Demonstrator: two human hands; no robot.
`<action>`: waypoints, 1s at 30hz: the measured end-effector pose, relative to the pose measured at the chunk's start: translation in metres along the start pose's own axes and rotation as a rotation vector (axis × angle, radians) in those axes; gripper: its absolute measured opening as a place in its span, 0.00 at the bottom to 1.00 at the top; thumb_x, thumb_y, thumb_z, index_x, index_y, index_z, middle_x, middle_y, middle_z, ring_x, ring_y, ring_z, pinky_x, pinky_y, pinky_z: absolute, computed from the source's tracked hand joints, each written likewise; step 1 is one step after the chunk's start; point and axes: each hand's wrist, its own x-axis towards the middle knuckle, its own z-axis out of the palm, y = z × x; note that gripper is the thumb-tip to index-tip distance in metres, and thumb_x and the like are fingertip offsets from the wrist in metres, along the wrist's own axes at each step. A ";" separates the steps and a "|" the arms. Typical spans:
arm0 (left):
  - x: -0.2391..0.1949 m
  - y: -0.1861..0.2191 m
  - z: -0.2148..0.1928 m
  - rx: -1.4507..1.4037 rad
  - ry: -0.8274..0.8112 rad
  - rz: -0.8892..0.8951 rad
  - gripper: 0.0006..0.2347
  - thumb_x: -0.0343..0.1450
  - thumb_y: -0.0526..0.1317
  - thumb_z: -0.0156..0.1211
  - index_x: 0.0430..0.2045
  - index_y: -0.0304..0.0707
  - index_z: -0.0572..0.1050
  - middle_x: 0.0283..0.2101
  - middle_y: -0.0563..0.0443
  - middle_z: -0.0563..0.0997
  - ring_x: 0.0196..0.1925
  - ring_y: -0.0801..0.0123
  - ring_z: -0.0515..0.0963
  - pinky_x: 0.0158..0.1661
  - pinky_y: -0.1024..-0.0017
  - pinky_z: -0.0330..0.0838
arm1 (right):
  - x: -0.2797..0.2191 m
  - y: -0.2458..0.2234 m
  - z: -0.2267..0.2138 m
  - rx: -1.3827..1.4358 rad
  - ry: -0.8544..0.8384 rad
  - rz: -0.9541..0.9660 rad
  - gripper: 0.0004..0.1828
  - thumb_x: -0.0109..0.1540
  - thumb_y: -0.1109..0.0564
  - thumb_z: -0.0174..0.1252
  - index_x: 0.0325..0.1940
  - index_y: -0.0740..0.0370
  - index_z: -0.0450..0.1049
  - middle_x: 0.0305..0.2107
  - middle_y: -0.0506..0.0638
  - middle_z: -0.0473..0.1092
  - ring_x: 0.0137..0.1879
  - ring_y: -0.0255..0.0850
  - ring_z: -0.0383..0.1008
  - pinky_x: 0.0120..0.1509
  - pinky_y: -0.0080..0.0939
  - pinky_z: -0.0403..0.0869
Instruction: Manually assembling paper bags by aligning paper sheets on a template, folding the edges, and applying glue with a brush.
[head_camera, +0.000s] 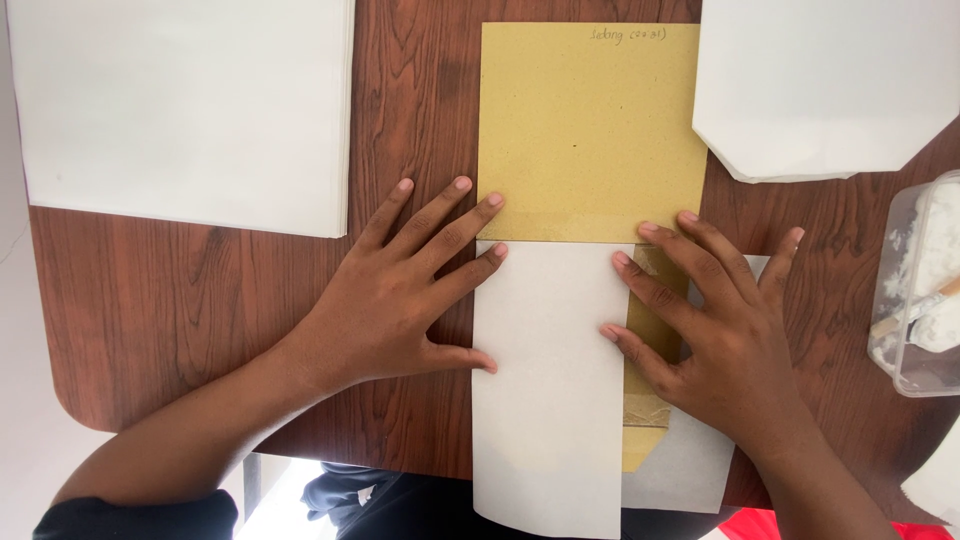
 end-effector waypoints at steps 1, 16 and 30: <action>0.000 0.001 -0.001 0.008 -0.019 -0.004 0.41 0.67 0.74 0.60 0.64 0.39 0.70 0.74 0.35 0.60 0.77 0.40 0.57 0.72 0.42 0.40 | 0.000 0.000 0.000 -0.007 0.000 0.000 0.27 0.61 0.43 0.69 0.63 0.49 0.76 0.65 0.53 0.68 0.75 0.57 0.65 0.77 0.86 0.30; -0.031 0.056 0.019 0.214 -0.215 0.121 0.35 0.79 0.65 0.28 0.75 0.40 0.53 0.78 0.42 0.51 0.80 0.55 0.47 0.74 0.48 0.39 | -0.008 -0.004 -0.003 0.057 -0.013 -0.042 0.26 0.71 0.41 0.51 0.65 0.58 0.76 0.69 0.59 0.65 0.78 0.63 0.60 0.73 0.89 0.28; -0.032 0.084 0.025 0.211 -0.200 -0.008 0.49 0.68 0.79 0.34 0.75 0.37 0.51 0.78 0.39 0.48 0.80 0.48 0.44 0.73 0.39 0.36 | -0.011 0.000 0.000 0.047 0.025 -0.097 0.34 0.62 0.37 0.67 0.65 0.60 0.76 0.70 0.58 0.63 0.79 0.59 0.59 0.73 0.89 0.29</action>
